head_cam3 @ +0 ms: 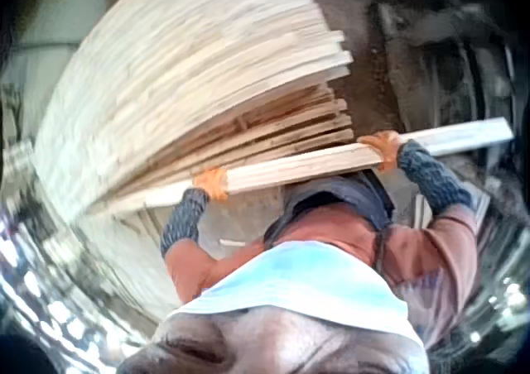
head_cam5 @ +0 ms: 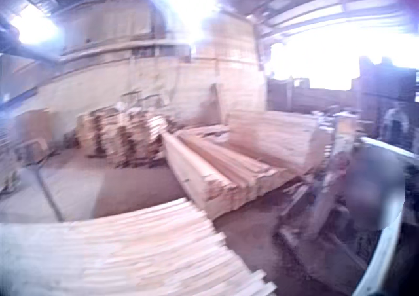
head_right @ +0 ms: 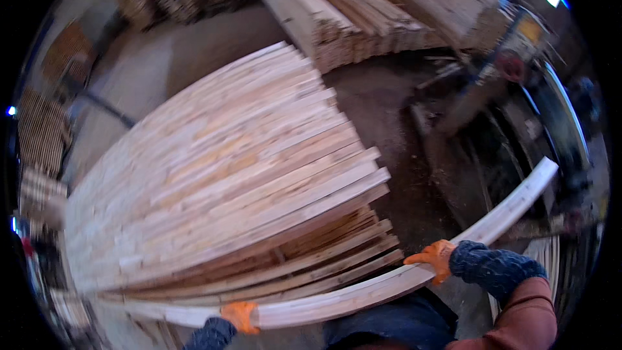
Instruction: The person feeds wooden planks from a stack into a processing machine, picking up and inserting them one at a time.
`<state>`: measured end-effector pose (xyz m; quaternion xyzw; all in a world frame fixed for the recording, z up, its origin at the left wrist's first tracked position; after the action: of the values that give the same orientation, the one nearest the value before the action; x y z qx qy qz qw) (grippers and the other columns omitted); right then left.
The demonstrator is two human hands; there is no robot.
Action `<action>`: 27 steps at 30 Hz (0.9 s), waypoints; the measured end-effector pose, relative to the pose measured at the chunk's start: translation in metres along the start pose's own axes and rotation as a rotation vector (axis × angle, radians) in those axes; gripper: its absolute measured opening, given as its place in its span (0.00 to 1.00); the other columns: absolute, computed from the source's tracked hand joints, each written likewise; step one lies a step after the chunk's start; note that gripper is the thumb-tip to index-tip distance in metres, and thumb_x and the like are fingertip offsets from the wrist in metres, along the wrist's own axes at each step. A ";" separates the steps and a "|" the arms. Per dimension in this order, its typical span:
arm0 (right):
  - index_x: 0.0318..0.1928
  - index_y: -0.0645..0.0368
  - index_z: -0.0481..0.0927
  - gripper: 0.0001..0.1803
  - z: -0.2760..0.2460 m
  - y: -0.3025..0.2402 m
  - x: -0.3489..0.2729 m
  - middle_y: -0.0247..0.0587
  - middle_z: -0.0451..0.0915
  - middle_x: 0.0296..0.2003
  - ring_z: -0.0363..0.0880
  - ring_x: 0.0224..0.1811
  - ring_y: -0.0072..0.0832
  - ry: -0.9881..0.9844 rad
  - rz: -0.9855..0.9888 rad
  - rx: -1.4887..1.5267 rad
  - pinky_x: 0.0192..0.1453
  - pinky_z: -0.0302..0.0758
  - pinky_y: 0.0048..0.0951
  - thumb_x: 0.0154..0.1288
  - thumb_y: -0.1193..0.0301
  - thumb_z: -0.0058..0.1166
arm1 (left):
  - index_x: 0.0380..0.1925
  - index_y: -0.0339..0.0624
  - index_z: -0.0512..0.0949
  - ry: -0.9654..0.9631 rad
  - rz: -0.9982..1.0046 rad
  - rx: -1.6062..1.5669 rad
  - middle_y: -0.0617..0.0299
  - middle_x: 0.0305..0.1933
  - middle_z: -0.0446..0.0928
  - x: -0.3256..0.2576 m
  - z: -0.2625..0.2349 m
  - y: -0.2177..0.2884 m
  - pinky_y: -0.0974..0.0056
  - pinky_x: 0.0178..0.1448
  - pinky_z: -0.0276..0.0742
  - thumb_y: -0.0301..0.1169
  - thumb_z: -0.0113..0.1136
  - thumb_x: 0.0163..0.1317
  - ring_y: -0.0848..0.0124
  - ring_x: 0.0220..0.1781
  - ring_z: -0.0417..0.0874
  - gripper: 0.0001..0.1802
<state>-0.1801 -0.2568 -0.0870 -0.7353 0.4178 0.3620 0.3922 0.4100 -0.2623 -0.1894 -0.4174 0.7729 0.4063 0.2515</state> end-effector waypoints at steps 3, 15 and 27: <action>0.81 0.29 0.54 0.60 0.018 0.022 -0.017 0.49 0.78 0.65 0.75 0.68 0.47 0.116 0.031 -0.021 0.72 0.69 0.44 0.49 0.53 0.76 | 0.54 0.42 0.78 0.160 -0.145 0.141 0.41 0.47 0.83 0.009 -0.006 0.056 0.46 0.57 0.79 0.58 0.76 0.38 0.47 0.51 0.84 0.45; 0.77 0.37 0.62 0.64 0.071 0.202 -0.192 0.43 0.68 0.74 0.58 0.80 0.44 0.845 0.417 -0.093 0.86 0.46 0.52 0.34 0.72 0.79 | 0.49 0.40 0.78 0.766 0.086 0.360 0.44 0.44 0.81 0.009 -0.089 0.340 0.45 0.59 0.73 0.42 0.68 0.49 0.45 0.51 0.80 0.28; 0.80 0.37 0.56 0.65 0.059 0.129 -0.145 0.42 0.72 0.69 0.68 0.74 0.42 1.025 -0.065 -0.081 0.84 0.53 0.53 0.36 0.71 0.70 | 0.61 0.39 0.75 0.780 0.276 0.292 0.46 0.47 0.83 0.150 -0.100 0.567 0.47 0.60 0.77 0.54 0.80 0.35 0.45 0.52 0.82 0.52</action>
<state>-0.3644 -0.2017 -0.0232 -0.8455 0.5188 -0.0415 0.1195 -0.1558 -0.2301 -0.0074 -0.3926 0.9078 0.1346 -0.0596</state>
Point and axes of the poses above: each hand's wrist, its own x-axis towards the middle knuckle, its own z-axis out of the palm, y = z × x, the point moved 6 cm from there along x, towards the middle knuckle
